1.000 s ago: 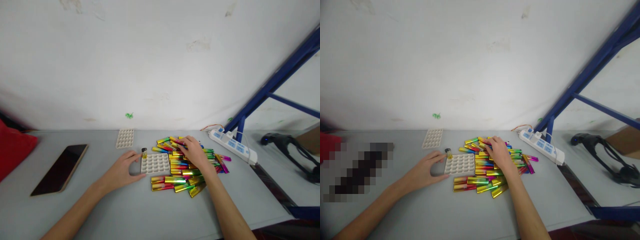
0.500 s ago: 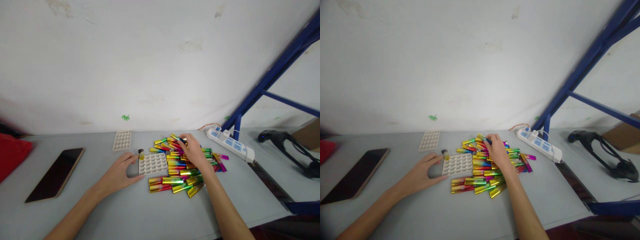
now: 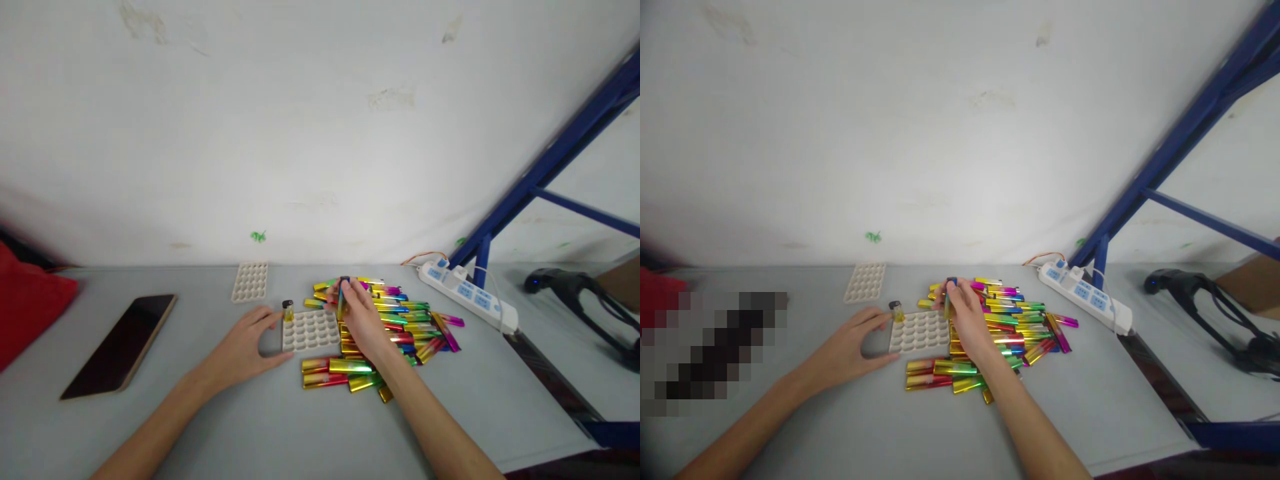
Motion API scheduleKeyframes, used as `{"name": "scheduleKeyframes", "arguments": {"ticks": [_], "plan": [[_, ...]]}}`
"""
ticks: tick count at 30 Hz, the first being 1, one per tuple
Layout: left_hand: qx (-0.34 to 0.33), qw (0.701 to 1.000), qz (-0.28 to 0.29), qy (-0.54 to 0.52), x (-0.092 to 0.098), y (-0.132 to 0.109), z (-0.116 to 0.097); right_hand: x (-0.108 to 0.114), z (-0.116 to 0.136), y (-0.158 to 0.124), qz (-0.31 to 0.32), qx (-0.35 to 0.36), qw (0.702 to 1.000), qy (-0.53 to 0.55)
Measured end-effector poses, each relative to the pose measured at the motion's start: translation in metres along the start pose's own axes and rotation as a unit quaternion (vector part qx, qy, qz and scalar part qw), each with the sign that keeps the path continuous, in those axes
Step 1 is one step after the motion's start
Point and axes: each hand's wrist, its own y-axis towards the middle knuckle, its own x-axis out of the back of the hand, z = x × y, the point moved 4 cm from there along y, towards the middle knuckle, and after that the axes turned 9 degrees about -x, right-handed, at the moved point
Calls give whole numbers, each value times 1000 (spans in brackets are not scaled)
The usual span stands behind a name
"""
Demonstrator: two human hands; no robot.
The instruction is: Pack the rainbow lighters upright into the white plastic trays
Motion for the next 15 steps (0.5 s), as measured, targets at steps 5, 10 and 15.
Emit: {"name": "scheduleKeyframes", "arguments": {"ticks": [5,10,15], "plan": [[-1,1000,2,-4,1,1,-3,-11,-13,-8,45,-54,994,-84],[11,1000,4,-1,0,0,-3,-9,-21,-10,-16,27,971,-239],[12,1000,5,6,-1,0,-2,-9,-19,-13,-58,76,938,-334]]}}
